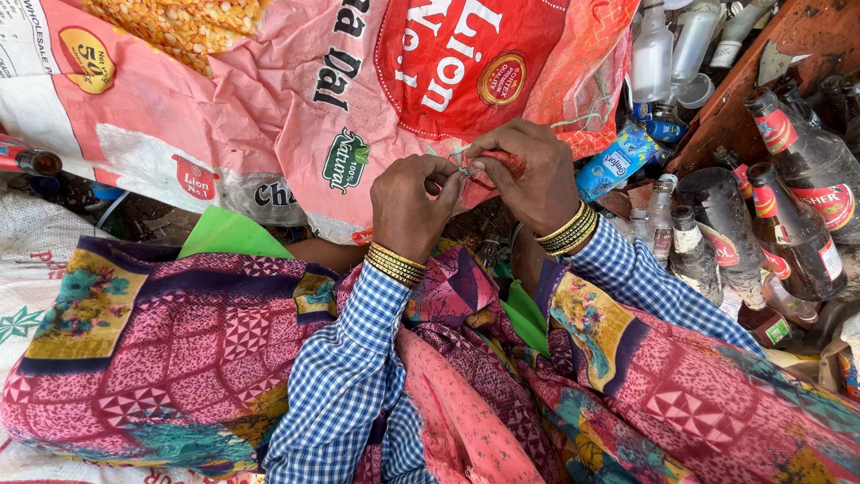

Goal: The person sits on the ground and ties a large pink sack labeled 'Lion Chana Dal' using a green plastic string. They repeatedly wrap and knot the string to secure the sack's opening.

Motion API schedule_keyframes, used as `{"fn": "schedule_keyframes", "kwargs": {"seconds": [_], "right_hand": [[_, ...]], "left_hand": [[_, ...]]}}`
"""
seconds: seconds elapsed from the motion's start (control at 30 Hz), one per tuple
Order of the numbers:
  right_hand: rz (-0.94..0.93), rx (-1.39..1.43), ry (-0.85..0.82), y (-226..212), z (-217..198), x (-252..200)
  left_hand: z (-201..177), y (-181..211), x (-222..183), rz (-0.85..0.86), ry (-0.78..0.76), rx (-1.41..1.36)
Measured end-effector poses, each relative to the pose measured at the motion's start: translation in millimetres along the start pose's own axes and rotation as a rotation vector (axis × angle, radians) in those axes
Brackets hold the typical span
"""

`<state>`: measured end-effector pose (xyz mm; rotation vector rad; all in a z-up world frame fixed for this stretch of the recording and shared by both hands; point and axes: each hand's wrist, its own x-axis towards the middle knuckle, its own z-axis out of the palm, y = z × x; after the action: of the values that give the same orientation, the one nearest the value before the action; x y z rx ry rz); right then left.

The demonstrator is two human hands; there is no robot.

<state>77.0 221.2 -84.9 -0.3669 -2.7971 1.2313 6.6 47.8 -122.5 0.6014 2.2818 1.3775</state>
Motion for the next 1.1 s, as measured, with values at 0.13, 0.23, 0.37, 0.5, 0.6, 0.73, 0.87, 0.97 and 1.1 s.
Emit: {"fn": "schedule_keyframes", "kwargs": {"seconds": [0.13, 0.23, 0.37, 0.5, 0.6, 0.73, 0.87, 0.97, 1.1], "right_hand": [[0.004, 0.026, 0.031, -2.6, 3.1, -1.7], [0.041, 0.105, 0.016, -4.3, 4.9, -2.3], [0.057, 0.218, 0.015, -6.8, 3.3, -2.0], [0.047, 0.159, 0.023, -10.3, -1.2, -3.1], [0.017, 0.002, 0.064, -15.3, -2.6, -4.0], [-0.182, -0.3, 0.146, -24.5, -3.0, -10.6], [-0.174, -0.341, 0.071, -24.1, 4.2, -20.4], [-0.252, -0.408, 0.044, -17.4, 9.3, -21.2], [-0.327, -0.516, 0.013, -11.4, 15.9, -24.4]], "left_hand": [[8.9, -5.7, -3.4, 0.202, 0.113, 0.218], [12.2, -11.0, -0.4, 0.237, 0.15, 0.232], [11.1, -22.2, 9.9, 0.216, 0.037, 0.148], [11.4, -29.9, 11.9, 0.057, -0.095, -0.106], [10.2, -33.9, 10.9, -0.073, -0.163, -0.229], [8.8, -33.3, 13.0, -0.208, -0.242, -0.324], [9.9, -25.6, 11.2, -0.179, -0.176, -0.19], [10.7, -16.2, 7.4, -0.171, -0.131, -0.137], [13.3, -13.3, 5.3, -0.218, -0.106, -0.095]]}}
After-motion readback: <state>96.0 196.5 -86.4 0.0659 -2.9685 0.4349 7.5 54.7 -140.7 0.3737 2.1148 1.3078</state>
